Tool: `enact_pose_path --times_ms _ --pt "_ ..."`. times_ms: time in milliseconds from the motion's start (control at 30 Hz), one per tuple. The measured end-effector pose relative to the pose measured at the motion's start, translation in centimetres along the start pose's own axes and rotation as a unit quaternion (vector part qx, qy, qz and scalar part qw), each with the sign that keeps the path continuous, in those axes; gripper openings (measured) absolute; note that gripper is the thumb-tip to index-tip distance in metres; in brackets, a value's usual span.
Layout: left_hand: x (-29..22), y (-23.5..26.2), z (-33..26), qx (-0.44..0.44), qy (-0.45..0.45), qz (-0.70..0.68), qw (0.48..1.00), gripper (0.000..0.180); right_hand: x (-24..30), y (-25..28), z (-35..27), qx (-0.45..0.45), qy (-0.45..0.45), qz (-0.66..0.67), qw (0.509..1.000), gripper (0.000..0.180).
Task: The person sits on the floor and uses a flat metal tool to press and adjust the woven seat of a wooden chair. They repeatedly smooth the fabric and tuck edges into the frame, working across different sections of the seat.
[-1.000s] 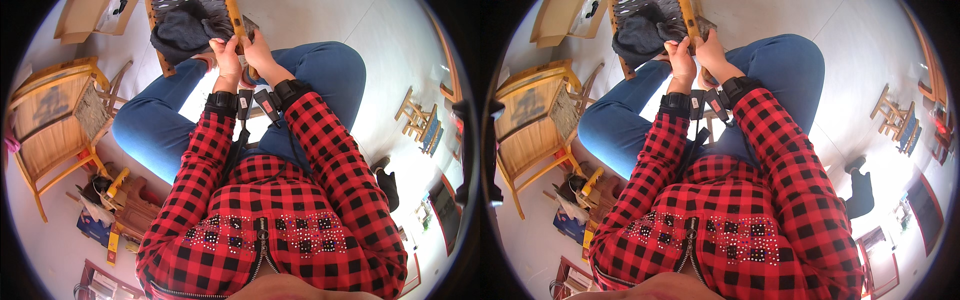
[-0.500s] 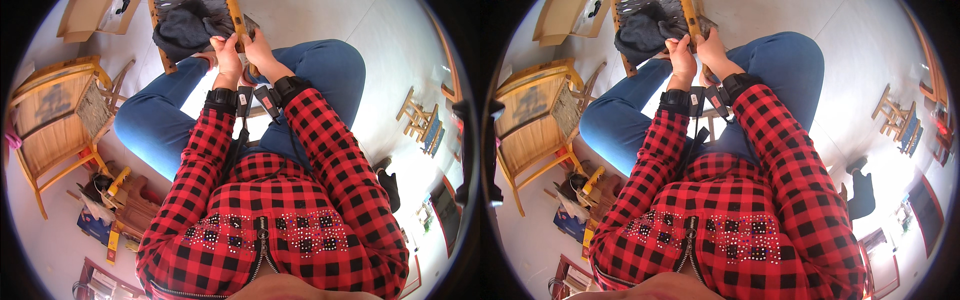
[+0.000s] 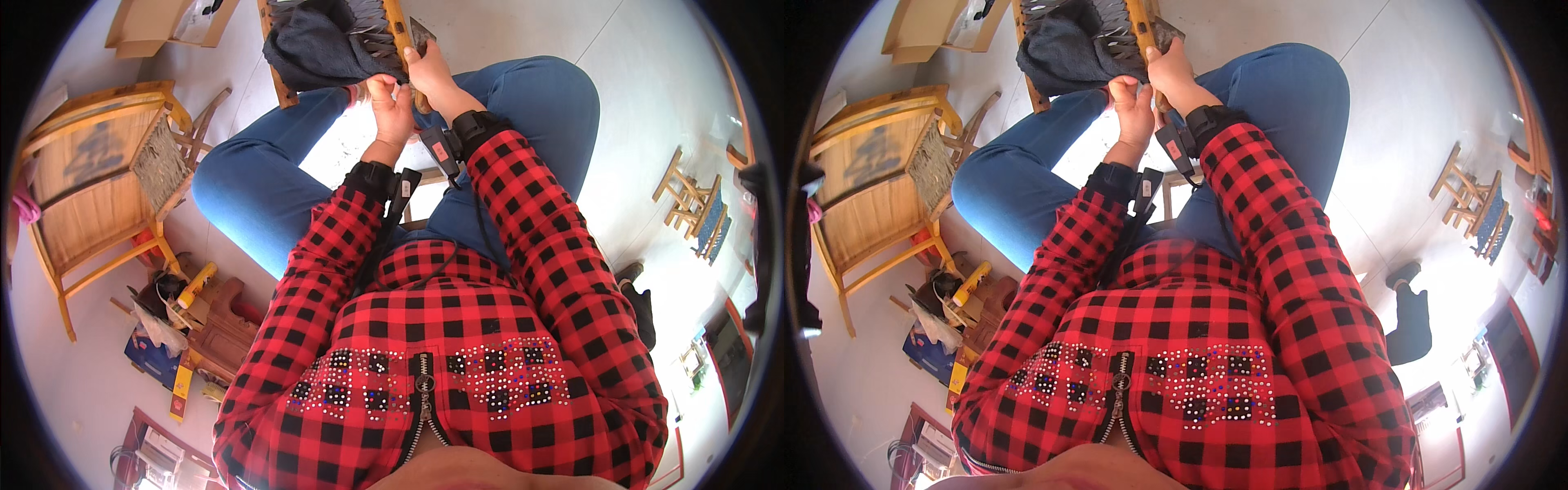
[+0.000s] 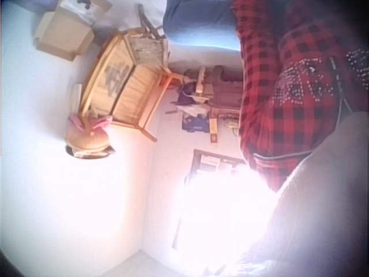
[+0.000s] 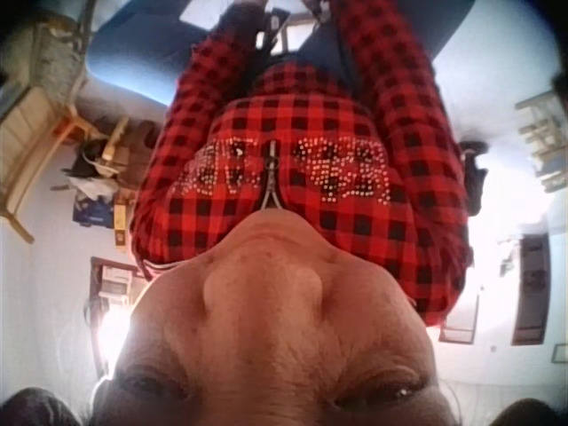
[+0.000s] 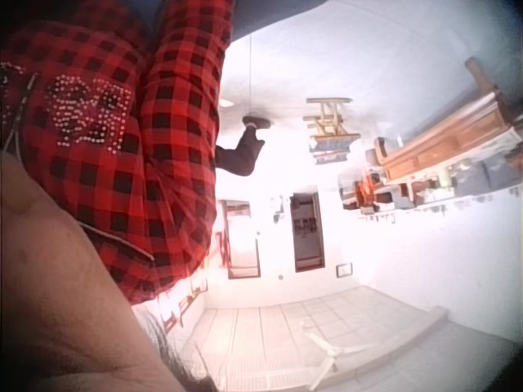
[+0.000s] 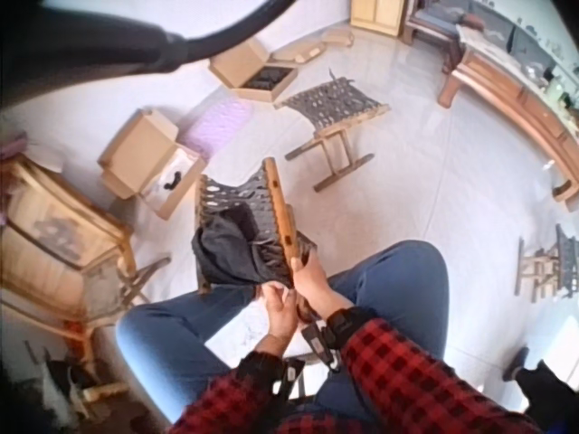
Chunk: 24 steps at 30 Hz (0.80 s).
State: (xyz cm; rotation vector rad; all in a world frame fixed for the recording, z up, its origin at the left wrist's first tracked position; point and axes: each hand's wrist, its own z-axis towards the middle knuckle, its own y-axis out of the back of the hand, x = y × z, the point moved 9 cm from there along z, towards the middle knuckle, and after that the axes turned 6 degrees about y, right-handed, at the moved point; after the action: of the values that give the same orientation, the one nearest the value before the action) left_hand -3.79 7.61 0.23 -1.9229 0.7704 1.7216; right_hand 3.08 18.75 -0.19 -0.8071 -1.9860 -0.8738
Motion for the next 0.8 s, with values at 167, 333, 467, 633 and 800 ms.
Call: enact_pose_path --times_ms 167,333,467,633,800 --pt "-0.6 -0.2 -0.6 0.014 -0.061 0.024 0.998 0.024 -0.6 -0.2 0.7 -0.01 0.014 -0.018 1.0 0.057" --pt "-0.6 -0.3 3.5 0.026 -0.012 0.04 0.999 0.022 -0.5 -0.5 1.0 0.015 0.033 -0.015 0.999 0.058" --pt "-0.7 0.4 3.0 0.019 -0.017 -0.003 1.0 0.016 -0.8 -0.4 0.7 0.024 0.012 0.015 1.0 0.06" --pt "-1.0 0.3 0.6 0.016 -0.029 0.038 0.999 0.019 -0.7 -0.1 0.6 -0.014 0.017 -0.029 0.999 0.05" --pt "-2.1 0.7 2.1 -0.055 -0.026 -0.043 0.997 0.021 -0.2 -0.2 0.5 -0.012 0.062 -0.011 0.998 0.061"
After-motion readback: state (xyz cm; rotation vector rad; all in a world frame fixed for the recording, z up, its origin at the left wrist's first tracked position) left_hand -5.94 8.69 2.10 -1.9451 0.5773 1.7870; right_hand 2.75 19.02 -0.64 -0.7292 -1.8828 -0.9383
